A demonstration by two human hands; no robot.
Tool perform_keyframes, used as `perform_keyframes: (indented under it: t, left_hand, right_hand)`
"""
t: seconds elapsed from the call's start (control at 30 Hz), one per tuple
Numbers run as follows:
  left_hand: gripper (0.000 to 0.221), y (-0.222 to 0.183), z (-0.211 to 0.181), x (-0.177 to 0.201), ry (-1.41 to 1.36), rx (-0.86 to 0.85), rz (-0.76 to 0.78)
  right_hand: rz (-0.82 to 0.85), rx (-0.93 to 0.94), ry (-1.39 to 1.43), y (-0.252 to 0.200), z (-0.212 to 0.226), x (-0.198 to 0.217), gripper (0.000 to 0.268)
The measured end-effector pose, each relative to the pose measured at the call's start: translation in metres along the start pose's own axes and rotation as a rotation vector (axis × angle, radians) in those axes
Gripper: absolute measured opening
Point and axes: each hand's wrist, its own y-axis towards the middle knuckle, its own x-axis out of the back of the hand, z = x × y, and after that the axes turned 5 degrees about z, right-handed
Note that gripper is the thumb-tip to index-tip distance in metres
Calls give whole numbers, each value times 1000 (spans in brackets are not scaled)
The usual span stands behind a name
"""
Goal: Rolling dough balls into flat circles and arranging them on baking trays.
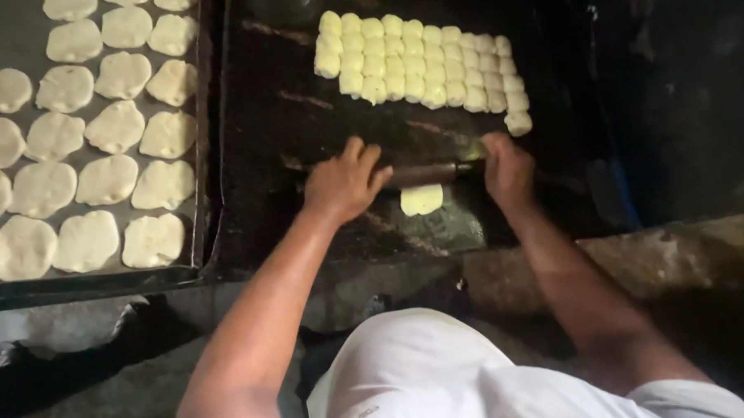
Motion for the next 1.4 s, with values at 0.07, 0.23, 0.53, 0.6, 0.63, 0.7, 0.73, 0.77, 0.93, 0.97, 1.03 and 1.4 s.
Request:
perform_keyframes:
  t: [0.07, 0.23, 0.53, 0.6, 0.63, 0.7, 0.73, 0.77, 0.93, 0.97, 1.03, 1.4]
  left_hand:
    - [51, 5, 5, 7, -69, 128, 46]
    - [82, -34, 3, -9, 233, -88, -37]
    - [60, -104, 41, -19, 116, -313, -57]
    - [61, -123, 55, -20, 22, -262, -82]
    - [61, -136, 63, -21, -65, -237, -94]
    - [63, -148, 73, -34, -124, -204, -161]
    - [65, -154, 79, -40, -173, -213, -219]
    - [65, -156, 86, -36, -172, -208, -221]
    - [57, -141, 86, -50, -247, -320, -254]
    - [57, -139, 88, -54, -259, -332, -253]
    - [46, -139, 90, -63, -252, -319, -276]
    - [44, -141, 87, -63, -219, -309, -297]
  right_hand:
    - [-56, -35, 39, 2, 0, -9, 11]
    - [223, -230, 36, -33, 24, 19, 11]
    - [337, -60, -223, -12, 82, -33, 26]
    - [347, -198, 284, -31, 30, -47, 25]
    - [348, -376, 789, -39, 5, -57, 23]
    - [377, -568, 1162, 19, 29, -50, 18]
    - [359, -800, 1515, 48, 41, -50, 19]
    - [364, -798, 1516, 60, 13, -72, 19]
    - [421, -894, 917, 67, -38, -61, 18]
    - [412, -903, 904, 75, 12, -48, 18]
    - [667, -523, -110, 72, 125, -27, 45]
    - [422, -579, 556, 46, 124, -3, 51]
